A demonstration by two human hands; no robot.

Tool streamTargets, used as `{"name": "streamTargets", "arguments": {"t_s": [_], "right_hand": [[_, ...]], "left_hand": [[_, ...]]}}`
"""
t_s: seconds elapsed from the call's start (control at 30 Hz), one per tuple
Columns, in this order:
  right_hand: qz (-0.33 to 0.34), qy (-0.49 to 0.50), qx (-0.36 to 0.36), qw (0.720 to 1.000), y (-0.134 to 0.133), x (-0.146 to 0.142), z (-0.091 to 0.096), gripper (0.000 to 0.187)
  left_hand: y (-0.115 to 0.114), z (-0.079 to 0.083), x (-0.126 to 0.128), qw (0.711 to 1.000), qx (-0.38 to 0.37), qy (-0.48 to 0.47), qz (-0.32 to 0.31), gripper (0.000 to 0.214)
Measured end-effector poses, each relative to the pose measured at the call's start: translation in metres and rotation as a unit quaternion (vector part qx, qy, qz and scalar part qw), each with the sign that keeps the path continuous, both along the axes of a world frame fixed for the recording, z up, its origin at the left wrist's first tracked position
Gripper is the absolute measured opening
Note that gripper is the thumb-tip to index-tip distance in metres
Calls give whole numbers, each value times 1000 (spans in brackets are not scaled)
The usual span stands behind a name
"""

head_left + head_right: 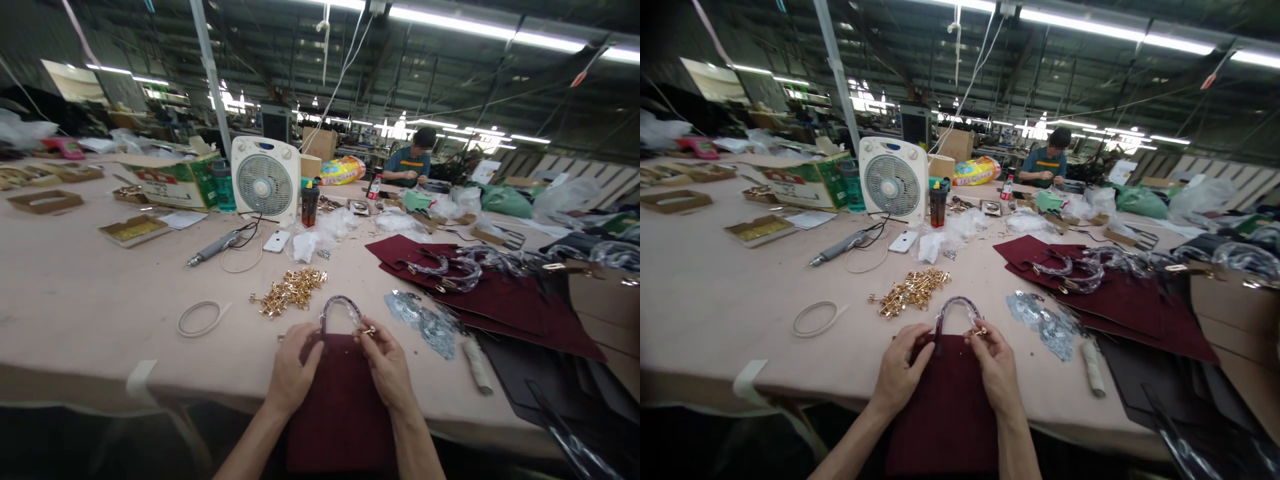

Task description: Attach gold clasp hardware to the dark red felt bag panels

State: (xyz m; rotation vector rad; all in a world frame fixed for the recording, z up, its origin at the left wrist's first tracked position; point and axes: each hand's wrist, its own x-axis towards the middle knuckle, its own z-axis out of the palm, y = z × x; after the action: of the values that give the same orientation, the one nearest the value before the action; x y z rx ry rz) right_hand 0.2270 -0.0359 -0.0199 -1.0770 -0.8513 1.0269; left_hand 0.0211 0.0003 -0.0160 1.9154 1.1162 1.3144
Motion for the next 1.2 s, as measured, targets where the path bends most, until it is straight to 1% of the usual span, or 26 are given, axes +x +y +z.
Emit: {"name": "streamTargets", "arguments": {"t_s": [0.1, 0.17, 0.23, 0.3, 0.33, 0.4, 0.5, 0.63, 0.73, 0.8, 0.83, 0.9, 0.97, 1.03, 1.1, 1.2], "right_hand": [[-17, -51, -42, 998, -6, 26, -7, 50], [-23, -72, -44, 996, -9, 33, -8, 48], [-20, -113, -30, 993, -12, 33, -7, 43], [-12, -182, -4, 983, -13, 29, -4, 34], [-7, -218, 9, 976, -13, 26, -3, 31], [0, -275, 25, 961, -13, 22, -3, 26], [1, -318, 23, 948, -12, 17, -5, 25], [-11, -321, -11, 947, -12, 14, -7, 30], [-24, -298, -35, 954, -11, 13, -3, 35], [-36, -291, -43, 955, -10, 12, 0, 36], [-41, -291, -45, 955, -10, 12, 1, 37], [-52, -293, -43, 954, -11, 11, 3, 37], [-60, -291, -39, 954, -12, 11, 4, 37], [-70, -284, -38, 955, -13, 12, 4, 38], [-79, -274, -41, 958, -13, 12, 4, 39], [-76, -259, -46, 962, -12, 13, 2, 42]], "left_hand": [[-1, 0, 6, 996, 32, 78, -18, 37], [-2, -2, 10, 990, 40, 131, -11, 46], [-3, -7, 14, 985, 33, 169, 26, 53], [-4, -12, 17, 981, 18, 182, 71, 56], [-4, -15, 18, 980, 9, 179, 88, 56], [-4, -18, 20, 981, -5, 164, 101, 56], [-3, -20, 22, 987, -27, 121, 102, 55], [3, -17, 20, 989, -88, 27, 114, 58], [9, -11, 15, 977, -176, -51, 107, 65], [12, -4, 13, 960, -248, -105, 81, 65], [12, -1, 13, 949, -280, -131, 56, 61], [13, 7, 15, 922, -338, -187, -18, 46], [12, 13, 19, 878, -392, -256, -99, 37], [10, 18, 23, 822, -439, -328, -153, 37], [8, 19, 26, 773, -470, -385, -182, 39], [5, 20, 27, 711, -510, -435, -214, 36]]}}
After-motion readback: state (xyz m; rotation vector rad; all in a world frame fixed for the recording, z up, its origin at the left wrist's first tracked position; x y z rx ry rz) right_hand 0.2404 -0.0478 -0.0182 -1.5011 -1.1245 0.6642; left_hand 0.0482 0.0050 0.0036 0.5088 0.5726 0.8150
